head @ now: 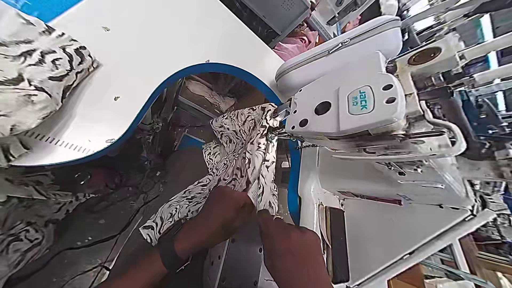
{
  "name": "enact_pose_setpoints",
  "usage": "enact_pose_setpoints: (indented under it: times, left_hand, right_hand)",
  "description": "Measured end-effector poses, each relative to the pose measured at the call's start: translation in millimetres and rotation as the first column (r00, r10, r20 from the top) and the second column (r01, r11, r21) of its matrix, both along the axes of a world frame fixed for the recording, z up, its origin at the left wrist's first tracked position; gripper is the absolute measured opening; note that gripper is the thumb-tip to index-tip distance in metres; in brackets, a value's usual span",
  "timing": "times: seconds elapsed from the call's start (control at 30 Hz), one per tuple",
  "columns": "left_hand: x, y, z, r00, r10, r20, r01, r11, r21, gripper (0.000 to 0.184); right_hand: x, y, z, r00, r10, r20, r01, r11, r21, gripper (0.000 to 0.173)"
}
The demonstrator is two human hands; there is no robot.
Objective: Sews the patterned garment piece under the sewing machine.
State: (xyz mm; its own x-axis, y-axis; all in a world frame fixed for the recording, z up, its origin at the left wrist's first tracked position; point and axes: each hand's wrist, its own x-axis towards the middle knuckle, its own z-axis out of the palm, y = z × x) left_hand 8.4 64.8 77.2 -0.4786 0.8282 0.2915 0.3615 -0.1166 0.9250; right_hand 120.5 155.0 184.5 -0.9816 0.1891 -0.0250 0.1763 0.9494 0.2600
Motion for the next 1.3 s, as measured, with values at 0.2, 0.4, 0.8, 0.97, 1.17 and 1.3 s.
enact_pose_setpoints:
  times: [0.2,0.4,0.8,0.97,1.17,1.3]
  left_hand:
    - [-20,23,-6,0.984,0.014,0.179,-0.017,1.0,0.016,0.026]
    - [-31,70,61,0.974,-0.186,-0.129,0.107,0.881,-0.461,0.048]
    - [36,21,12,0.881,0.372,-0.294,-0.409,0.91,-0.073,0.014]
    - [33,13,10,0.907,0.333,-0.257,-0.354,0.934,-0.041,0.021]
    - [33,22,-5,0.839,0.467,-0.28,-0.452,0.884,0.119,0.023]
    - [25,37,-9,0.782,0.527,-0.334,-0.501,0.849,0.168,0.023]
  right_hand:
    - [-13,35,-17,0.985,-0.043,-0.168,0.01,0.981,-0.194,0.017]
    - [27,87,24,0.932,-0.158,-0.326,0.125,0.985,-0.12,0.031]
    - [36,-4,-40,0.836,-0.027,-0.548,-0.072,0.985,-0.157,0.017]
    - [30,3,-47,0.799,0.051,-0.6,-0.073,0.997,-0.012,0.018]
    - [10,19,-67,0.724,-0.021,-0.689,-0.126,0.979,-0.163,0.008]
    - [2,30,-79,0.691,-0.007,-0.723,-0.164,0.972,-0.167,0.013]
